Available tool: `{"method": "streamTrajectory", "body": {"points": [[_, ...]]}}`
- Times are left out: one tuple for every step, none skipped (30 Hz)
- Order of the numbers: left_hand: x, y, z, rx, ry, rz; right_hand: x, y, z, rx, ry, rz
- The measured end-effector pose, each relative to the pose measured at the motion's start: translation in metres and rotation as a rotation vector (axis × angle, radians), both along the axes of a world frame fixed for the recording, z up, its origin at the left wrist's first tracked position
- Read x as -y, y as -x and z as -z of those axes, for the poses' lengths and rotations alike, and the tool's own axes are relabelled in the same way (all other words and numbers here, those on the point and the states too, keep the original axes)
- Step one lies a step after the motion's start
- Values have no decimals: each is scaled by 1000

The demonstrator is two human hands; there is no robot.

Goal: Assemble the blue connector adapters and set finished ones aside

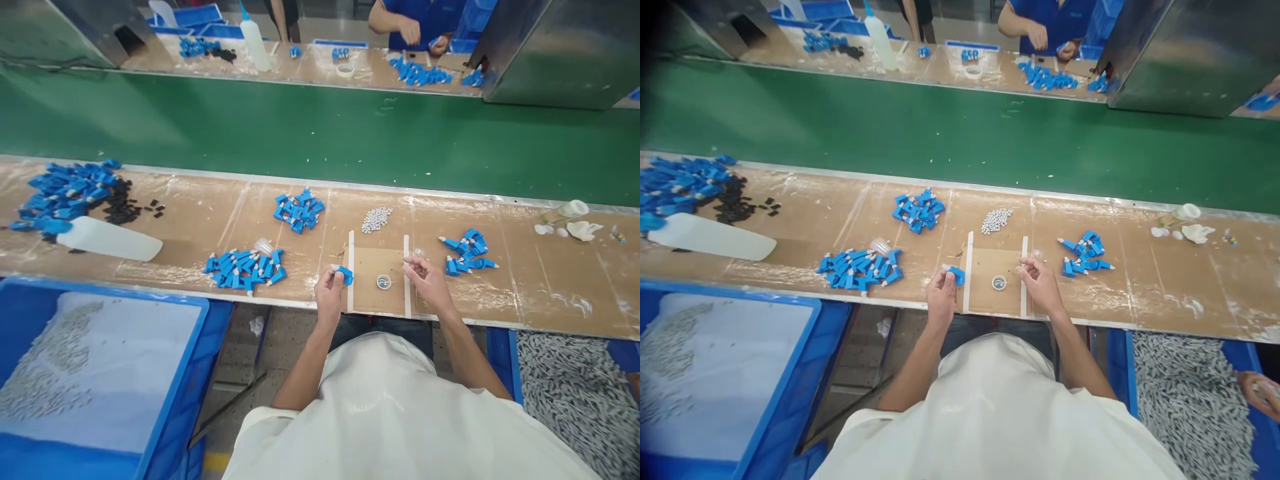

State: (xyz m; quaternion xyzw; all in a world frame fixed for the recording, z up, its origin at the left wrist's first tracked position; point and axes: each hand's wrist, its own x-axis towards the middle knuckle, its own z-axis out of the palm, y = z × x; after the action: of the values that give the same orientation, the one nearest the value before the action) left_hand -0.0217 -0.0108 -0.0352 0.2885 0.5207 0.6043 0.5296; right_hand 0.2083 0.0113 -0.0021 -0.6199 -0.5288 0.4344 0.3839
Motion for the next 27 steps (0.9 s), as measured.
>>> {"method": "streamTrajectory", "body": {"points": [[-2, 0, 7, 30, -6, -16, -2, -1, 6, -10, 23, -11], [-3, -1, 14, 50, -17, -28, -3, 0, 11, -33, 55, -39], [-4, -2, 19, 61, -26, -33, -3, 2, 15, -55, 85, -69], [-3, -3, 23, 65, -21, -21, -2, 4, 18, -69, 106, -88], [-3, -3, 27, 68, -14, -16, -1, 6, 20, -73, 119, -98], [-2, -3, 29, 72, -7, -15, 1, 8, 21, -70, 128, -103], [-1, -3, 31, 80, -3, -17, 3, 10, 22, -61, 133, -108], [0, -2, 32, 88, 0, -21, 4, 11, 22, -47, 133, -114], [0, -2, 33, 96, 3, -24, 5, 11, 23, -30, 126, -121], [0, -1, 33, 105, 5, -25, 6, 11, 23, -10, 112, -125], [-1, -1, 34, 112, 6, -24, 6, 11, 24, 12, 93, -127], [-2, 0, 34, 118, 8, -22, 6, 11, 25, 32, 74, -123], [-2, 0, 35, 122, 8, -19, 6, 11, 26, 52, 55, -115], [-3, 0, 35, 124, 7, -15, 6, 12, 26, 72, 36, -106], [-4, -1, 35, 126, 3, -11, 6, 13, 27, 94, 11, -97], [-4, -1, 36, 128, -5, -6, 6, 14, 27, 118, -24, -88], [-4, -1, 35, 131, -14, -2, 6, 15, 26, 144, -66, -80], [-4, -2, 35, 135, -25, 0, 6, 16, 25, 171, -115, -76], [-5, -2, 35, 138, -35, 1, 5, 17, 24, 198, -163, -77], [-5, -2, 35, 142, -40, 1, 5, 18, 23, 221, -204, -84], [-5, -2, 35, 146, -43, 0, 5, 19, 21, 239, -234, -94], [-5, -2, 35, 151, -43, -2, 4, 20, 20, 251, -251, -106], [-5, -2, 35, 155, -41, -2, 3, 20, 19, 257, -257, -115], [-5, -2, 36, 159, -40, -2, 3, 20, 19, 257, -255, -114], [-6, -2, 36, 161, -38, 0, 2, 19, 19, 251, -245, -101], [-6, -2, 37, 160, -37, 2, 2, 18, 19, 237, -229, -78], [-6, -1, 37, 160, -36, 3, 1, 17, 20, 212, -206, -49]]}}
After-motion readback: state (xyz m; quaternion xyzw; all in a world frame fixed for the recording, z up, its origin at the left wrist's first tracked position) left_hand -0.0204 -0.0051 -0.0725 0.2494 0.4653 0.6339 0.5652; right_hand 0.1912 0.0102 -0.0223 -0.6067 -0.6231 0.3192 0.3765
